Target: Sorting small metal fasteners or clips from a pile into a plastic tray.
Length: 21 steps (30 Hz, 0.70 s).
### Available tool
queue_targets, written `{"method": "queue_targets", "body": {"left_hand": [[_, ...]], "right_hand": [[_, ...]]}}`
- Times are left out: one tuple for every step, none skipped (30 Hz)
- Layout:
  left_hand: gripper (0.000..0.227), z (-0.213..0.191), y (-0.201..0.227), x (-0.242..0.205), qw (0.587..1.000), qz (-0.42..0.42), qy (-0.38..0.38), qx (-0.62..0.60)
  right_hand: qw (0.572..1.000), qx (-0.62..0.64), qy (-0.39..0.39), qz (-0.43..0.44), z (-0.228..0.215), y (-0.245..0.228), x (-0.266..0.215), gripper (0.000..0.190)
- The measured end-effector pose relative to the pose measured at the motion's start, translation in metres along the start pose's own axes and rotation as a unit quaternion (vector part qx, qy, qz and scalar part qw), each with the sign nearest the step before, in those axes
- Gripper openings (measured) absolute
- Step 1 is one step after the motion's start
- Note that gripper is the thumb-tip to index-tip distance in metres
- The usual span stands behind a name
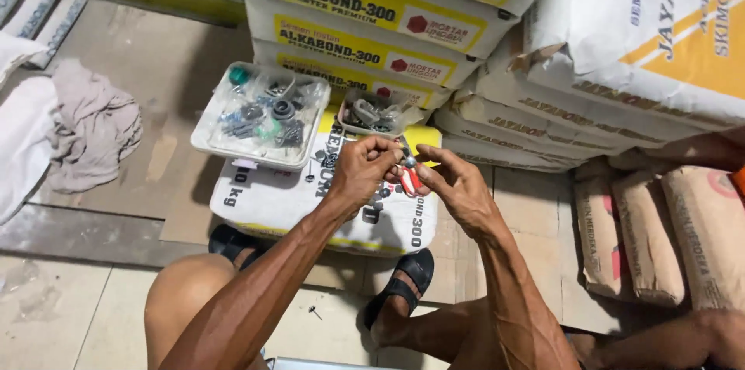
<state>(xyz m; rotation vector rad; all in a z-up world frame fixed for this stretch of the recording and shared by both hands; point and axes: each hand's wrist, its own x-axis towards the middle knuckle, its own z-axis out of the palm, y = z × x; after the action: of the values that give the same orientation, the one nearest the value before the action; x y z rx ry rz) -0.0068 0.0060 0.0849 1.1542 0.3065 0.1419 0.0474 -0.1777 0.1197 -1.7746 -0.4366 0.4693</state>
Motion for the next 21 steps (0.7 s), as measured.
{"method": "queue_targets", "body": {"left_hand": [[0.024, -0.005, -0.004, 0.0, 1.0, 0.0, 0.005, -0.001], [0.021, -0.008, -0.01, 0.0, 0.999, 0.018, -0.013, 0.029], [0.018, -0.01, -0.016, 0.001, 0.997, 0.035, -0.031, 0.059], [0.018, -0.012, -0.014, 0.0, 0.997, 0.033, -0.033, 0.06], [0.017, -0.013, -0.013, -0.001, 0.997, 0.032, -0.034, 0.067], [0.016, -0.015, -0.011, -0.002, 0.996, 0.031, -0.033, 0.076], [0.016, -0.013, -0.006, -0.003, 0.996, 0.03, -0.034, 0.078], [0.016, -0.012, 0.0, -0.006, 0.995, 0.037, -0.044, 0.076], [0.017, -0.011, 0.004, -0.008, 0.995, 0.044, -0.054, 0.074], [0.017, -0.011, 0.005, -0.006, 0.995, 0.044, -0.054, 0.077], [0.017, -0.01, 0.005, -0.004, 0.994, 0.051, -0.069, 0.072], [0.018, -0.009, 0.002, -0.005, 0.993, 0.049, -0.084, 0.066], [0.018, -0.006, 0.003, -0.008, 0.993, 0.04, -0.085, 0.068], [0.017, -0.002, 0.003, -0.009, 0.991, 0.048, -0.091, 0.088], [0.017, 0.002, 0.004, -0.009, 0.988, 0.056, -0.097, 0.108], [0.017, 0.003, 0.002, -0.007, 0.988, 0.055, -0.1, 0.109], [0.018, 0.004, 0.001, -0.005, 0.987, 0.048, -0.106, 0.112], [0.019, 0.003, -0.002, -0.005, 0.987, 0.04, -0.108, 0.116], [0.019, 0.0, -0.002, -0.003, 0.987, 0.037, -0.106, 0.118], [0.018, -0.001, -0.002, 0.002, 0.986, 0.023, -0.103, 0.132], [0.018, -0.003, -0.001, 0.007, 0.984, 0.008, -0.101, 0.145]], "right_hand": [[1.0, 0.0, -0.005, 0.001, 0.006, -0.003, 0.002, 0.048], [1.0, 0.004, -0.018, 0.002, 0.01, -0.005, 0.0, 0.048], [0.999, 0.008, -0.032, 0.002, 0.013, -0.006, -0.001, 0.048], [1.0, 0.009, -0.029, 0.004, 0.015, -0.005, -0.001, 0.048], [1.0, 0.005, -0.028, -0.003, 0.018, -0.004, 0.0, 0.046], [1.0, 0.002, -0.028, -0.012, 0.02, -0.003, 0.002, 0.043], [1.0, 0.005, -0.026, -0.011, 0.019, -0.002, 0.001, 0.043], [0.999, 0.011, -0.024, -0.02, 0.018, 0.0, 0.001, 0.042], [0.999, 0.017, -0.021, -0.029, 0.017, 0.002, 0.001, 0.041], [0.999, 0.019, -0.02, -0.03, 0.016, 0.005, 0.004, 0.041], [0.999, 0.004, -0.008, -0.052, 0.014, 0.008, 0.007, 0.035], [0.998, -0.009, 0.006, -0.067, 0.012, 0.013, 0.005, 0.03], [0.998, -0.005, 0.009, -0.059, 0.012, 0.02, 0.006, 0.03], [0.995, -0.034, 0.027, -0.093, 0.01, 0.027, 0.009, 0.024], [0.989, -0.063, 0.044, -0.127, 0.008, 0.034, 0.012, 0.019], [0.989, -0.062, 0.047, -0.126, 0.007, 0.038, 0.013, 0.019], [0.978, -0.11, 0.076, -0.159, 0.006, 0.041, 0.014, 0.015], [0.964, -0.154, 0.101, -0.19, 0.008, 0.046, 0.014, 0.011], [0.966, -0.151, 0.099, -0.187, 0.012, 0.054, 0.017, 0.011], [0.961, -0.15, 0.118, -0.199, 0.015, 0.061, 0.021, 0.009], [0.957, -0.148, 0.136, -0.211, 0.018, 0.068, 0.026, 0.007]]}}
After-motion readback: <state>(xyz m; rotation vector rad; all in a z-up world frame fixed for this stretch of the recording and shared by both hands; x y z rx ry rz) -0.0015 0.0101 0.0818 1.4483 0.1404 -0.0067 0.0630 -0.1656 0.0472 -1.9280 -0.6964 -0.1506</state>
